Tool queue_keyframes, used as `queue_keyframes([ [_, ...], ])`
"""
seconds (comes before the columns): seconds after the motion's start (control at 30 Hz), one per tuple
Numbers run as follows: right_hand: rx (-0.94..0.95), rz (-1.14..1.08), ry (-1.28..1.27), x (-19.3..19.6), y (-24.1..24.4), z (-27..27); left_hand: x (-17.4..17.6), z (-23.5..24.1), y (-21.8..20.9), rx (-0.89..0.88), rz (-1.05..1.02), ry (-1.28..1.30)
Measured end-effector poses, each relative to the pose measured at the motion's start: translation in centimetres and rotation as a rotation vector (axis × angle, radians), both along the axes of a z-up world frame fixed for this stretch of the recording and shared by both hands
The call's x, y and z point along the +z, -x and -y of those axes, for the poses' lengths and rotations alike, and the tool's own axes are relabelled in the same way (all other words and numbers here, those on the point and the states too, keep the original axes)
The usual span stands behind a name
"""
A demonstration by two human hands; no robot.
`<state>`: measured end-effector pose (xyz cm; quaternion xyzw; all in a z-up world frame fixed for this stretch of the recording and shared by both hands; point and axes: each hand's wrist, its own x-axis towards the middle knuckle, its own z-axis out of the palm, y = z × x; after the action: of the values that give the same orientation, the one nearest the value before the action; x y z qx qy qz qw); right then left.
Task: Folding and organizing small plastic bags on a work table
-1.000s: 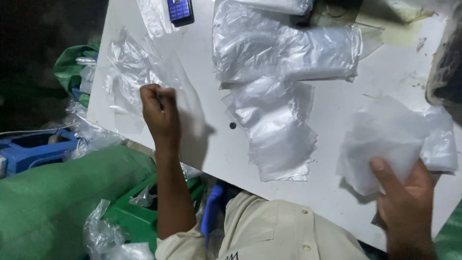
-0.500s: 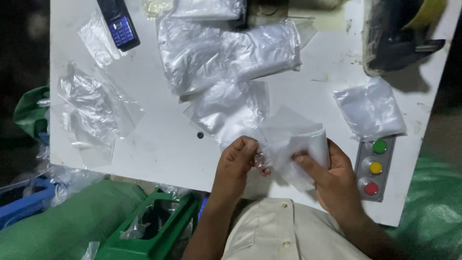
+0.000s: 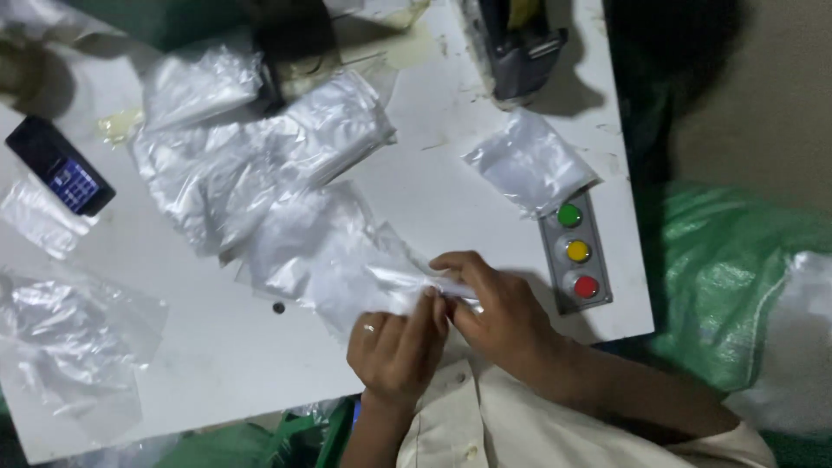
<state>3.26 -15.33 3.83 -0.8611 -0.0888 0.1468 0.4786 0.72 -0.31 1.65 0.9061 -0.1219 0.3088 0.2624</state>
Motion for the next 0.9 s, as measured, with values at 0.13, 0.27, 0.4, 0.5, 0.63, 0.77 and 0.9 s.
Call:
queue_keyframes([
  [0.13, -0.218, -0.804, -0.942, -1.4, -0.8, 1.9, -0.3, 0.2, -0.4, 0.117, -0.138, 0.166],
  [0.27, 0.269, 0.041, -0.279, -8.8, 3.4, 2.9, 0.5, 1.8, 0.4, -0.085, -0.079, 0.073],
  [0.4, 0.153, -0.202, -0.281, -9.9, 3.6, 5.7, 2.4, 4.0, 0.7, -0.254, -0.062, 0.092],
  [0.5, -0.154, -0.171, -0.169, -3.1, 0.4, 6.7, 0.3, 3.7, 0.2, -0.144, -0.186, -0.009],
  [0.63, -0.280, 0.137, 0.116, -4.6, 0.3, 7.2, -3.6, 3.0, 0.2, -0.334, -0.389, -0.176],
  [0.77, -0.180, 0.143, 0.155, -6.2, 0.2, 7.8, -3.8, 4.3, -0.1, -0.211, -0.382, -0.274],
  [0.9, -0.041, 0.258, 0.278, -4.7, -2.2, 6.6, -3.4, 3.8, -1.8, -0.136, -0.369, -0.342],
])
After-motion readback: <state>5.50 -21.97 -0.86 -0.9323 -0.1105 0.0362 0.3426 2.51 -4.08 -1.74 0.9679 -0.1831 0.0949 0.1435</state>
